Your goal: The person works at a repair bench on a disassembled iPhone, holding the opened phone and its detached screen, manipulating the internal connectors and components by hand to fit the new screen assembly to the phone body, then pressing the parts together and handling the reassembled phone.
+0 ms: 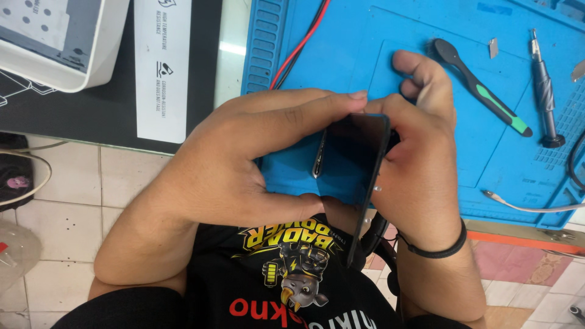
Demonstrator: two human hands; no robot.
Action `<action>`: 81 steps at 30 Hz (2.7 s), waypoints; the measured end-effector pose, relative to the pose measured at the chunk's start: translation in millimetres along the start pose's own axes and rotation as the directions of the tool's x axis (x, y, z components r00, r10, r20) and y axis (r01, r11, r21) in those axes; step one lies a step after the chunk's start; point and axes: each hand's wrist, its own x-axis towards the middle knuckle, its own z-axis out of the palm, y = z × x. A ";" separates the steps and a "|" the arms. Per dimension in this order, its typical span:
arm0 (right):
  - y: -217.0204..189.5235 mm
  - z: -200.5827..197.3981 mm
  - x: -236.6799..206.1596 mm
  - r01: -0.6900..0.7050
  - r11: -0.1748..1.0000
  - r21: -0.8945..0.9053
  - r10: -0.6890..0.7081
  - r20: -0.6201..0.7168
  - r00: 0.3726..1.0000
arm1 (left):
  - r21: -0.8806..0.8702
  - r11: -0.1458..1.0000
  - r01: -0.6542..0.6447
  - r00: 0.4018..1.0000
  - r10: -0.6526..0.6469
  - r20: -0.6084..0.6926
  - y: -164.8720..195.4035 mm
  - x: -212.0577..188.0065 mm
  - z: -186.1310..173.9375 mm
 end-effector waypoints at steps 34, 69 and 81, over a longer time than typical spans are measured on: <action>22.0 -19.7 -53.5 0.095 0.988 0.123 -0.081 -0.109 0.991 | -0.283 0.925 0.254 0.950 -0.293 -0.105 13.6 -19.6 20.0; -19.4 -19.5 -60.5 0.139 0.840 0.525 -0.031 -0.209 0.977 | -0.786 0.609 -0.108 0.903 -0.271 -0.333 14.5 -36.0 49.1; -14.3 -16.6 -84.9 0.078 0.406 0.911 -0.021 -0.076 0.997 | -0.768 0.617 -0.171 0.902 -0.215 -0.374 32.9 -48.7 76.5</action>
